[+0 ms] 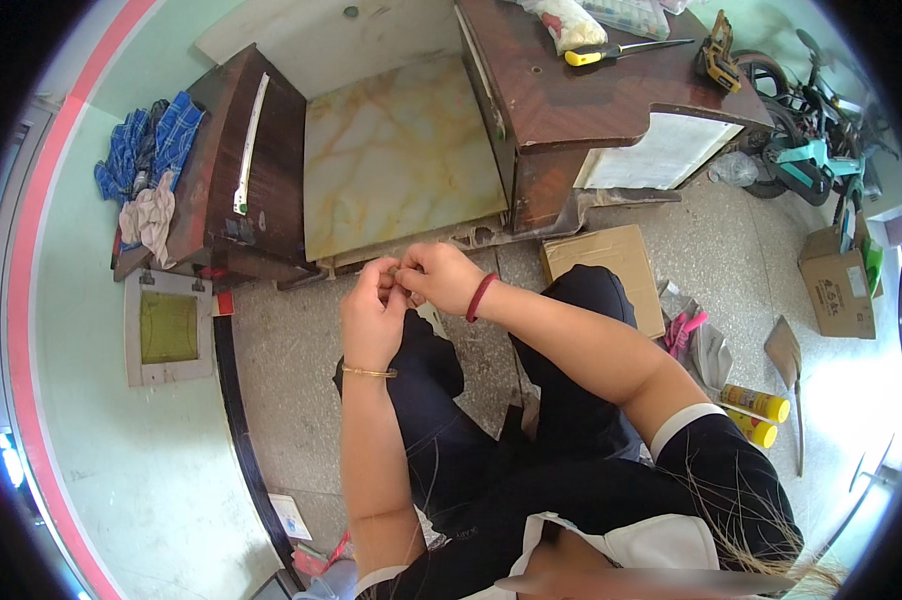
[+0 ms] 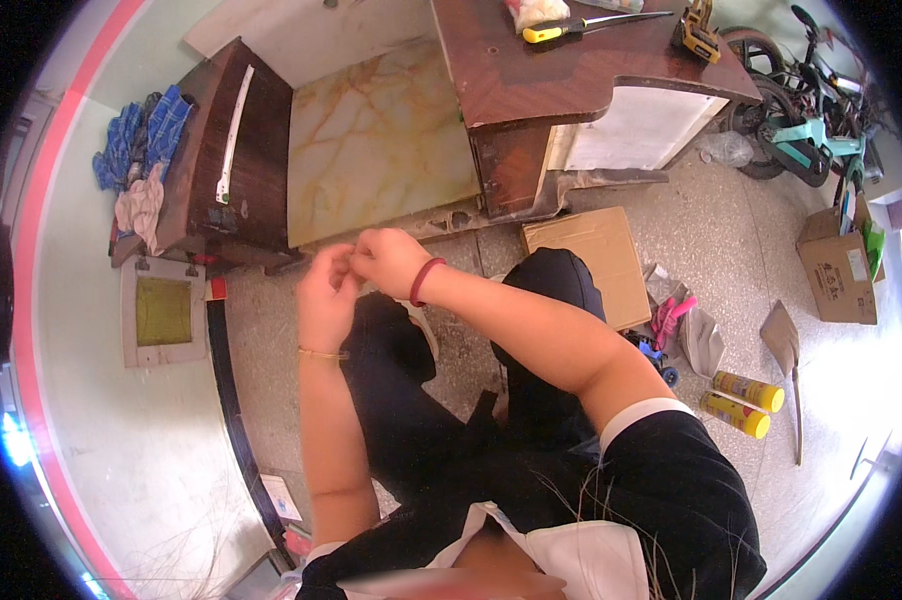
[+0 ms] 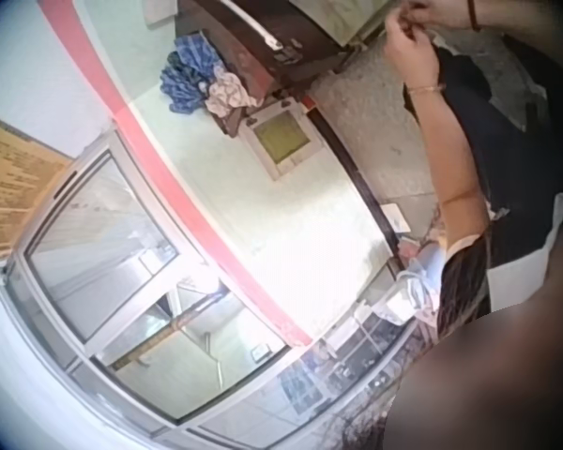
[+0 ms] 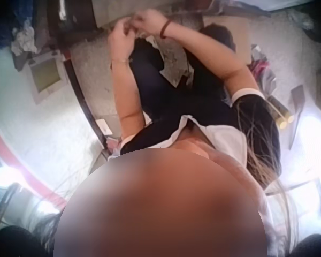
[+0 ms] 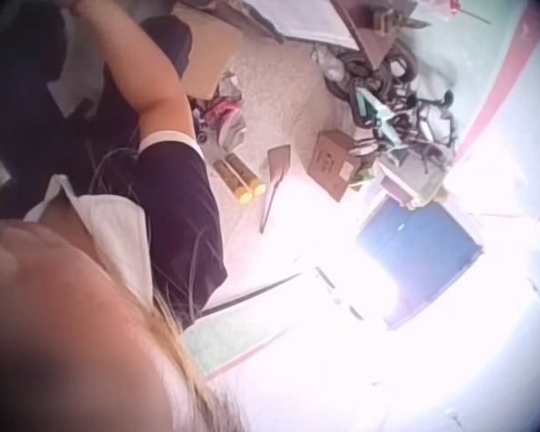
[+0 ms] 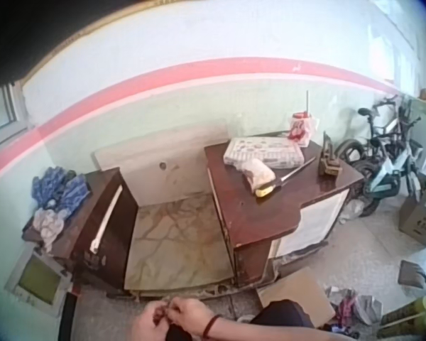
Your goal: The person sits on the floor sorting small metal parts from a plastic bag into a jar. They then move to a wooden cabinet, pick up a hammer, and hammer a nail into the underside of the cabinet's side panel.
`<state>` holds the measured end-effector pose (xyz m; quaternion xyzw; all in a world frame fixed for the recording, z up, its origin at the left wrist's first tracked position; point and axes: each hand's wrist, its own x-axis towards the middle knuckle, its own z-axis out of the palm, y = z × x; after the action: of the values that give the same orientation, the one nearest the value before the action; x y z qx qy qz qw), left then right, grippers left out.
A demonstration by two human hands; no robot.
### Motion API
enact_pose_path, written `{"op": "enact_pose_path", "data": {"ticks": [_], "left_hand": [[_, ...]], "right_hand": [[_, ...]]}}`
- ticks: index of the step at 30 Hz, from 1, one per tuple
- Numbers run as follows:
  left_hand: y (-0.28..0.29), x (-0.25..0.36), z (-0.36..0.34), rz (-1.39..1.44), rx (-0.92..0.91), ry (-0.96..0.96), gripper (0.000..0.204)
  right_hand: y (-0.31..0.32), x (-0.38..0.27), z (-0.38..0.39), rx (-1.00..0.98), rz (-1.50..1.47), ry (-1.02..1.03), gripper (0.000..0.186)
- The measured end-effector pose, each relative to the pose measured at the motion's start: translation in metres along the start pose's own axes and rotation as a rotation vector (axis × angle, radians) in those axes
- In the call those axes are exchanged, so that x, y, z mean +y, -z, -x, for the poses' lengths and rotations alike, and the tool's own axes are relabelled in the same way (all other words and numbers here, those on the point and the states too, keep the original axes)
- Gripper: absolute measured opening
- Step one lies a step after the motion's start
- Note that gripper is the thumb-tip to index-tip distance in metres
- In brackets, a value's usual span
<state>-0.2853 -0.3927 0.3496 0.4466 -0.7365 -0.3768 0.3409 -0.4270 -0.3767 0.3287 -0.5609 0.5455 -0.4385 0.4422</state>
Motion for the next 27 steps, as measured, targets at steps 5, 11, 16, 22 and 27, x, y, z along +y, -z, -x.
{"op": "enact_pose_path", "data": {"ticks": [5,11,16,22,27], "left_hand": [[-0.002,0.014,0.000,-0.157,0.007,-0.017,0.022],[-0.005,0.009,0.000,-0.141,0.038,-0.109,0.023],[-0.004,0.011,-0.001,0.010,0.027,-0.046,0.022],[-0.006,0.017,-0.002,0.015,0.015,0.003,0.023],[-0.003,0.022,-0.002,0.089,-0.054,0.056,0.025]], "right_hand": [[-0.003,0.002,0.003,0.094,0.253,0.134,0.020],[-0.001,0.002,0.006,0.125,0.293,0.177,0.021],[0.002,-0.003,0.007,0.048,0.246,0.091,0.026],[0.009,-0.013,0.010,0.015,0.388,0.097,0.026],[0.016,-0.004,0.007,-0.012,0.426,0.165,0.024]]}}
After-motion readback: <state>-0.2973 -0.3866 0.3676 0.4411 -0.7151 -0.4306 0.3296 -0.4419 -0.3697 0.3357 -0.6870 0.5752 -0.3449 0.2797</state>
